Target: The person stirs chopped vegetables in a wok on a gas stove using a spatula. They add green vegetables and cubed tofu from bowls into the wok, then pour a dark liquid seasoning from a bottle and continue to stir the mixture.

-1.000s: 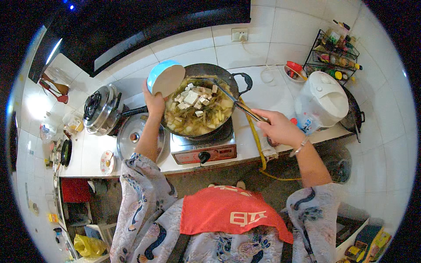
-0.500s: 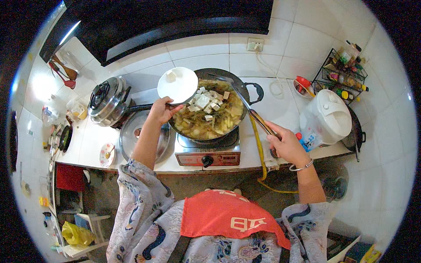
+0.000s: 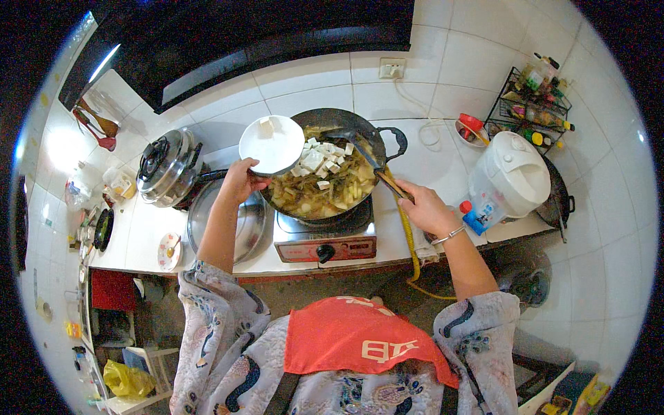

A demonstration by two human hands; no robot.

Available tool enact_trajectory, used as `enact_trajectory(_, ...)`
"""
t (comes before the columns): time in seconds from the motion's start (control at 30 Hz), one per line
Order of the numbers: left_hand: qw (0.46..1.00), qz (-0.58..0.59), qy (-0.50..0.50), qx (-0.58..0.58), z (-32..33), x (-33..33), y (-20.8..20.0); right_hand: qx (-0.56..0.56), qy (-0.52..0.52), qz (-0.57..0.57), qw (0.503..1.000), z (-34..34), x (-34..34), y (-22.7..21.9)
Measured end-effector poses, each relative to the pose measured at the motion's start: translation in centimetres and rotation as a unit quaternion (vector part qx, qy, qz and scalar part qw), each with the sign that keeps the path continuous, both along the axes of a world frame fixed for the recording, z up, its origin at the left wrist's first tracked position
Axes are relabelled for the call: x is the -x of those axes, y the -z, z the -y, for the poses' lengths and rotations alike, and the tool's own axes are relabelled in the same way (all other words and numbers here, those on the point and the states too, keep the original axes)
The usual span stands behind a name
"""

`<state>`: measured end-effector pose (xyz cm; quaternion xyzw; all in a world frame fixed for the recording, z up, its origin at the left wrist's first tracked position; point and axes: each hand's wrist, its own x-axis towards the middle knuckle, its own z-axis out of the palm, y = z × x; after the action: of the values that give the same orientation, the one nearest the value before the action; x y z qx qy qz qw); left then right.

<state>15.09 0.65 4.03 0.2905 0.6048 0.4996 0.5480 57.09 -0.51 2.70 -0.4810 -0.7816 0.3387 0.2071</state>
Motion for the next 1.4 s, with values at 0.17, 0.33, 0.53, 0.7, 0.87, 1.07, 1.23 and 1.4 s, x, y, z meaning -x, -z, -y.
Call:
enact_trajectory(0.17,0.999,0.042,-0.006,0.015,1.9,0.7,0.6,0.059,-0.004,0.047,0.997,0.4,0.3,-1.9)
enact_trajectory(0.33,0.999,0.031,0.044,0.007,3.2,-0.7,-1.0,-0.076,-0.021,0.081,0.994,-1.5,-0.3,-0.9)
enact_trajectory(0.53,0.994,-0.059,0.087,-0.012,3.4,-1.8,-2.4,-0.031,-0.083,-0.014,0.996,-7.8,9.1,-7.0)
enact_trajectory(0.7,0.986,-0.056,0.149,0.053,2.1,-2.2,-3.7,-0.329,-0.166,0.015,0.930,-10.7,16.1,-5.4)
enact_trajectory(0.87,0.984,-0.051,0.163,0.050,3.6,-1.7,-2.8,-0.325,-0.159,0.114,0.925,-8.5,20.4,-4.5)
enact_trajectory(1.07,0.989,-0.056,0.122,0.065,5.2,-0.4,-1.5,-0.317,-0.069,-0.037,0.945,-9.9,21.1,-1.8)
enact_trajectory(1.23,0.995,-0.034,0.081,0.049,6.7,0.8,-0.6,-0.025,-0.019,-0.022,0.999,-12.1,19.2,-1.7)
enact_trajectory(1.4,1.000,0.026,0.007,0.010,7.8,1.4,0.9,0.014,-0.048,-0.052,0.997,-13.9,19.2,0.8)
